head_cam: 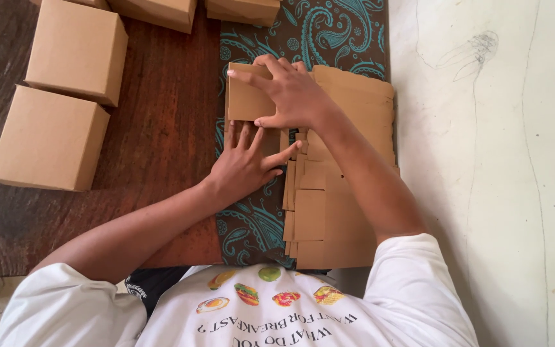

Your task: Folding flat cardboard templates into small boxes and stacking them on a table.

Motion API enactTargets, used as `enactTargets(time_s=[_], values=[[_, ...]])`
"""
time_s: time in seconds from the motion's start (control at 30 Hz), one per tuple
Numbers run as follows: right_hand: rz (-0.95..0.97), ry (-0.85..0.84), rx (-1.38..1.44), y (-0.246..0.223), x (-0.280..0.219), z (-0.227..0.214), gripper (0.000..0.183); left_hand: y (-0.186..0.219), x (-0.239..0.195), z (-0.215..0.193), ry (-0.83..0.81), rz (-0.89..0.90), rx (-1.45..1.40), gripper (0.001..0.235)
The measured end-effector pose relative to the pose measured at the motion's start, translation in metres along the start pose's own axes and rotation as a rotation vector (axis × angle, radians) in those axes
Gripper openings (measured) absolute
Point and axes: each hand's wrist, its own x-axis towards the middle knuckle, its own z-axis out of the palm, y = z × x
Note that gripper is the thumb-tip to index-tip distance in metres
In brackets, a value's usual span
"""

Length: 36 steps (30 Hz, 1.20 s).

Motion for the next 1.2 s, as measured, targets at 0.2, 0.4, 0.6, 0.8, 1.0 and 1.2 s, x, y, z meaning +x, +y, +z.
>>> enactTargets(time_s=[0.2, 0.4, 0.6, 0.8, 1.0, 1.2], values=[[-0.031, 0.128, -0.276, 0.000, 0.002, 0.007, 0.091, -0.001, -0.006, 0.005, -0.066, -0.030, -0.230, 0.059], [0.075, 0.015, -0.156, -0.023, -0.010, -0.021, 0.090, 0.007, -0.017, 0.001, -0.146, -0.104, -0.201, 0.070], [0.102, 0.029, -0.194, -0.032, -0.032, -0.022, 0.090, 0.027, -0.021, 0.000, -0.339, -0.186, -0.114, 0.066], [0.084, 0.246, -0.171, -0.046, -0.047, 0.009, 0.097, 0.037, -0.032, 0.012, -0.162, -0.192, -0.019, 0.056], [0.089, 0.390, -0.190, -0.046, -0.050, 0.020, 0.102, 0.050, -0.028, 0.003, -0.178, -0.167, -0.007, 0.061], [0.021, 0.535, -0.242, -0.050, -0.045, 0.004, 0.094, 0.052, -0.031, -0.005, -0.142, -0.151, -0.030, 0.070]])
